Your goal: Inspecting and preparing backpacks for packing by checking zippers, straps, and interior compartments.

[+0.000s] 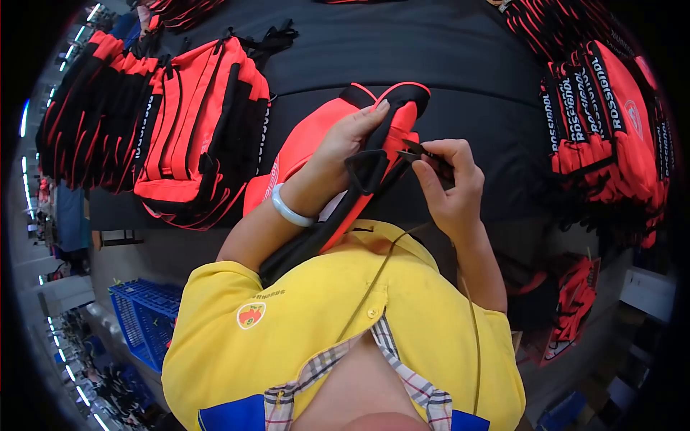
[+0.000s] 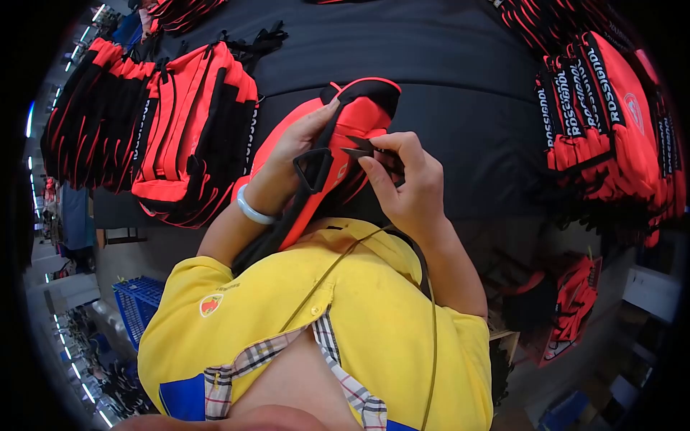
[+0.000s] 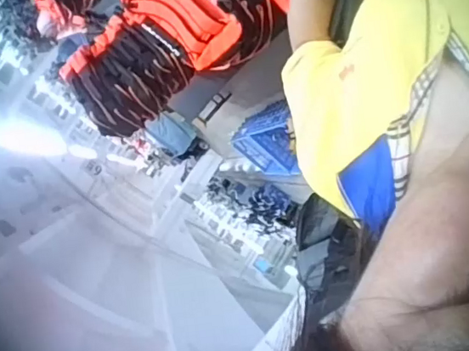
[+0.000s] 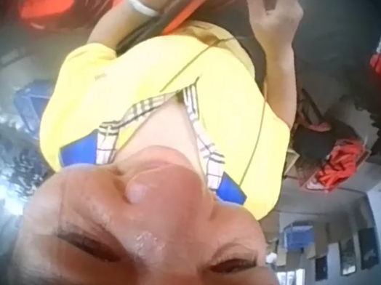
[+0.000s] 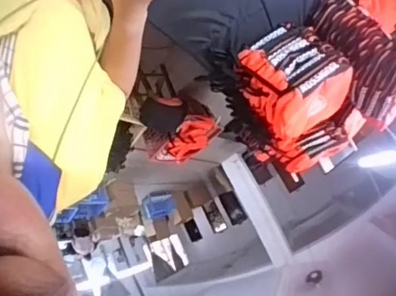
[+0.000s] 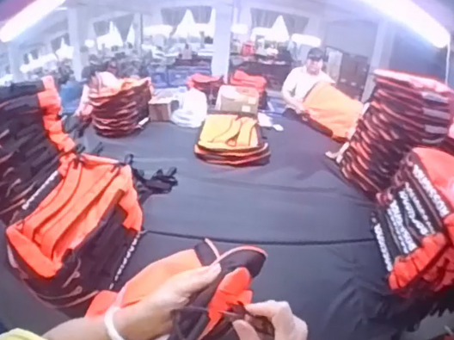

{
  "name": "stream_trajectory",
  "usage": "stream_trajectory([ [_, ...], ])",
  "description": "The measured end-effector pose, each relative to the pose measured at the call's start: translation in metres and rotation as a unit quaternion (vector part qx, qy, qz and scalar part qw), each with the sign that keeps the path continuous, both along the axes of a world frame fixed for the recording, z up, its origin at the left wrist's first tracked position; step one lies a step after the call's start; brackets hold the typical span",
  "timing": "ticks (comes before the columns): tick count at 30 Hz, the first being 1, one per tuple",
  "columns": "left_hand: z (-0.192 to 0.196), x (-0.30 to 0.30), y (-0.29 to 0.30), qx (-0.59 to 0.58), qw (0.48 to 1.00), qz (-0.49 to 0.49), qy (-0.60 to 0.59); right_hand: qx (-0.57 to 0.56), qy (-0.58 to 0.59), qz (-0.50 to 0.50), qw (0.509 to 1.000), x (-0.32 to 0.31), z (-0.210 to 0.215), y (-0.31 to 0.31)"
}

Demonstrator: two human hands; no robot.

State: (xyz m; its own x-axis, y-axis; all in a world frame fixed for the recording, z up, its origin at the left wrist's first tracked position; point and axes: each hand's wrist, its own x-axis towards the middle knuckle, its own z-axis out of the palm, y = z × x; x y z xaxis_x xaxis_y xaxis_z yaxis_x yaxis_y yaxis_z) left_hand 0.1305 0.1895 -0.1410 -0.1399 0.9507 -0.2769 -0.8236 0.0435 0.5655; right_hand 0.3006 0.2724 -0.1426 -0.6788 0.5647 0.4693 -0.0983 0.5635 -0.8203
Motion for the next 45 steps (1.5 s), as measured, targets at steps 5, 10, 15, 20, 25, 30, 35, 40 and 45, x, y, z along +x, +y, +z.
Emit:
stream_trajectory([
  [5,0.004,-0.004,-0.008,0.056,0.998,-0.025,-0.016,0.137,0.033,-0.060,0.988,-0.012,-0.004,0.007],
  [10,0.001,-0.001,-0.004,0.019,1.000,0.022,-0.001,0.169,0.044,-0.068,0.982,-0.017,-0.004,0.008],
  [15,0.003,0.000,-0.005,0.012,1.000,0.016,-0.003,0.181,0.053,-0.073,0.979,-0.020,-0.005,0.010],
  [20,0.002,0.003,-0.003,0.019,1.000,0.019,-0.005,0.200,0.046,-0.064,0.977,-0.019,-0.002,0.011],
  [25,0.008,0.006,-0.003,-0.008,1.000,0.023,0.002,-0.005,0.048,0.100,0.994,0.003,-0.003,0.018],
  [30,0.011,0.010,-0.004,-0.006,1.000,0.028,-0.003,-0.180,0.042,0.084,0.979,0.012,0.006,0.015],
  [35,0.010,0.009,-0.002,-0.007,0.998,0.044,0.034,-0.167,0.022,0.003,0.986,-0.025,0.004,-0.010],
  [40,0.025,-0.003,-0.014,0.046,0.988,-0.009,0.150,-0.265,-0.034,0.245,0.932,0.007,0.009,0.002],
  [45,0.036,-0.012,-0.026,-0.022,0.951,-0.001,0.308,-0.371,-0.054,0.300,0.877,0.054,-0.036,0.007],
])
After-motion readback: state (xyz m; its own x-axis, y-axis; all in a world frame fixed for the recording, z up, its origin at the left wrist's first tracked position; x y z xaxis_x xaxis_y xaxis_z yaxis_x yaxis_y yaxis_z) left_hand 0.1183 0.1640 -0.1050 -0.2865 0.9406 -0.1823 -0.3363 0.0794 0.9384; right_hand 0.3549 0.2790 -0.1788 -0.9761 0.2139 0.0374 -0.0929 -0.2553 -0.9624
